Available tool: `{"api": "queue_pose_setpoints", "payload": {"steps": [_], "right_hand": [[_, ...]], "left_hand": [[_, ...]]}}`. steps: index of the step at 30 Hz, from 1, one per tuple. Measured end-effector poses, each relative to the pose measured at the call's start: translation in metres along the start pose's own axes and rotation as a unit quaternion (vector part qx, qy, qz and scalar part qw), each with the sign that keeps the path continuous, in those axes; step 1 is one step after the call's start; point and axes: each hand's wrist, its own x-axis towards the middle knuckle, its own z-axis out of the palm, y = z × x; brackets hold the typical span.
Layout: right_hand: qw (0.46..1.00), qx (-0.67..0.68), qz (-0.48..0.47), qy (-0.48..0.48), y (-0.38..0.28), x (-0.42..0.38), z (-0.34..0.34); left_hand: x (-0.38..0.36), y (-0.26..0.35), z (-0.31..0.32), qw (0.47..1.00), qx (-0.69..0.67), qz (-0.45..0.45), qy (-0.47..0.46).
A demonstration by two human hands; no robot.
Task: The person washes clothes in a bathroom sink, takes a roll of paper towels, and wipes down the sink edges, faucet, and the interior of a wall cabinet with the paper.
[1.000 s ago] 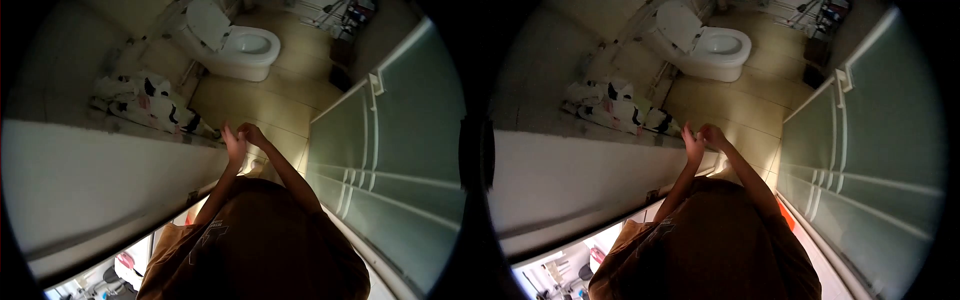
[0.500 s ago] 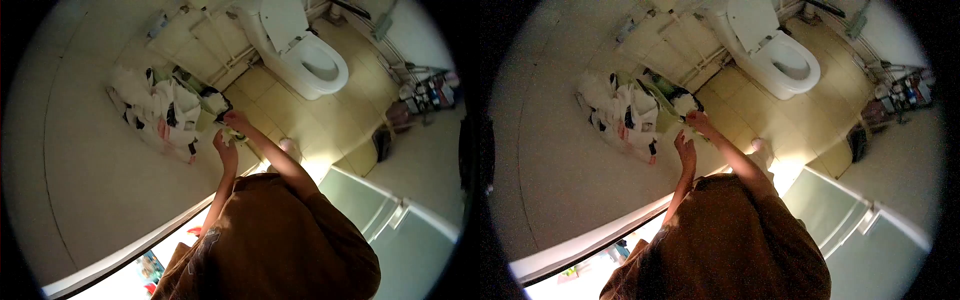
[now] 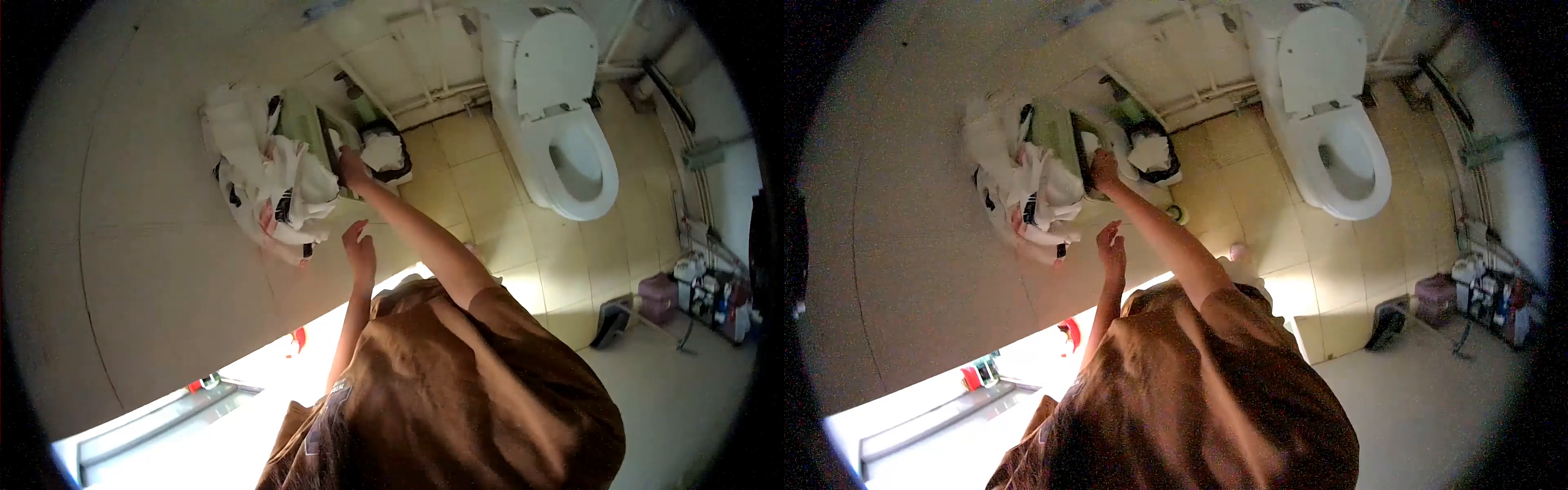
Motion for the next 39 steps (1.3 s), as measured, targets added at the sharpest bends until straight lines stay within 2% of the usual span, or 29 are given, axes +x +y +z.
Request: {"api": "queue_pose_setpoints", "payload": {"steps": [2,3,4,6,7,8,10,11,14,15,16,18,19,20,21,22,23,24,25,26,27,29,31,32,34,36,38,39], "right_hand": [[0.986,-0.096,0.136,0.027,-0.018,0.002,0.005],[0.971,-0.217,0.086,-0.045,-0.019,0.004,0.005],[0.971,-0.22,0.076,-0.055,-0.018,0.006,0.005],[0.977,-0.196,0.023,-0.076,-0.014,0.01,0.007],[0.978,-0.173,0.066,-0.093,0.019,0.034,0.03],[0.977,-0.179,0.06,-0.1,0.021,0.034,0.032],[0.985,-0.162,-0.015,0.055,0.02,0.03,0.026],[0.984,-0.17,-0.02,0.053,0.022,0.028,0.02],[0.996,-0.014,-0.018,0.086,-0.006,0.006,-0.023],[0.999,-0.036,-0.015,0.015,0.0,0.009,-0.029],[0.999,-0.033,-0.007,0.002,0.0,0.009,-0.032],[0.979,0.192,-0.05,-0.034,0.012,0.008,-0.039],[0.991,0.132,-0.034,-0.007,0.003,-0.001,-0.05],[0.975,0.2,0.07,-0.072,-0.021,-0.008,-0.073],[0.983,0.16,0.085,-0.023,0.015,0.005,-0.058],[0.985,0.136,-0.006,-0.106,0.047,0.007,-0.068],[0.971,0.111,-0.098,-0.187,0.064,0.007,-0.084],[0.97,0.214,0.051,-0.1,0.048,-0.005,-0.094],[0.931,0.306,0.198,-0.009,0.024,-0.027,-0.109],[0.922,0.364,0.119,-0.053,0.007,-0.053,-0.129],[0.917,0.341,0.197,-0.059,-0.007,-0.075,-0.144],[0.895,0.372,0.212,-0.128,0.019,-0.106,-0.161],[0.909,0.309,0.196,-0.198,0.038,-0.139,-0.166],[0.912,0.259,0.185,-0.259,0.024,-0.155,-0.163],[0.904,0.146,0.193,-0.353,-0.026,-0.187,-0.14],[0.888,0.062,0.229,-0.394,-0.051,-0.222,-0.109],[0.879,0.004,0.193,-0.437,-0.052,-0.248,-0.07],[0.872,-0.017,0.175,-0.456,-0.061,-0.258,-0.051]], "left_hand": [[-0.003,0.012,0.001,0.999,0.007,-0.03,0.016],[-0.004,0.016,0.0,0.998,0.012,-0.054,0.017],[-0.005,0.012,-0.001,0.998,0.011,-0.058,0.031],[-0.008,0.003,0.002,0.998,-0.001,-0.055,0.015],[-0.007,0.001,0.004,0.998,-0.007,-0.057,0.026],[-0.009,0.0,0.006,0.998,-0.02,-0.048,0.027],[-0.011,0.001,0.009,0.998,-0.04,-0.041,0.031],[-0.01,0.001,0.01,0.997,-0.039,-0.067,0.016],[-0.012,0.008,0.015,0.992,-0.075,-0.106,0.004],[-0.011,0.008,0.014,0.988,-0.102,-0.114,-0.001],[-0.01,0.006,0.015,0.988,-0.109,-0.113,0.008],[-0.011,0.003,0.015,0.983,-0.131,-0.124,-0.022],[-0.012,0.002,0.014,0.983,-0.138,-0.122,-0.014],[-0.01,0.002,0.012,0.982,-0.128,-0.133,-0.044],[-0.012,0.001,0.008,0.979,-0.117,-0.148,-0.075],[-0.016,0.0,0.005,0.979,-0.123,-0.147,-0.066],[-0.019,0.0,0.001,0.978,-0.155,-0.107,-0.088],[-0.022,-0.001,-0.002,0.974,-0.186,-0.065,-0.108],[-0.029,0.006,-0.009,0.979,-0.171,-0.042,-0.105],[-0.036,0.005,-0.012,0.979,-0.177,-0.043,-0.095],[-0.044,0.004,-0.016,0.97,-0.212,-0.053,-0.104],[-0.057,0.002,-0.027,0.959,-0.254,-0.065,-0.104],[-0.072,0.007,-0.049,0.963,-0.179,-0.111,-0.166],[-0.081,0.006,-0.056,0.964,-0.186,-0.114,-0.154],[-0.102,0.003,-0.073,0.932,-0.264,-0.187,-0.167],[-0.124,-0.004,-0.094,0.868,-0.375,-0.262,-0.193],[-0.149,-0.018,-0.112,0.81,-0.431,-0.335,-0.212],[-0.164,-0.018,-0.124,0.815,-0.421,-0.352,-0.187]]}}
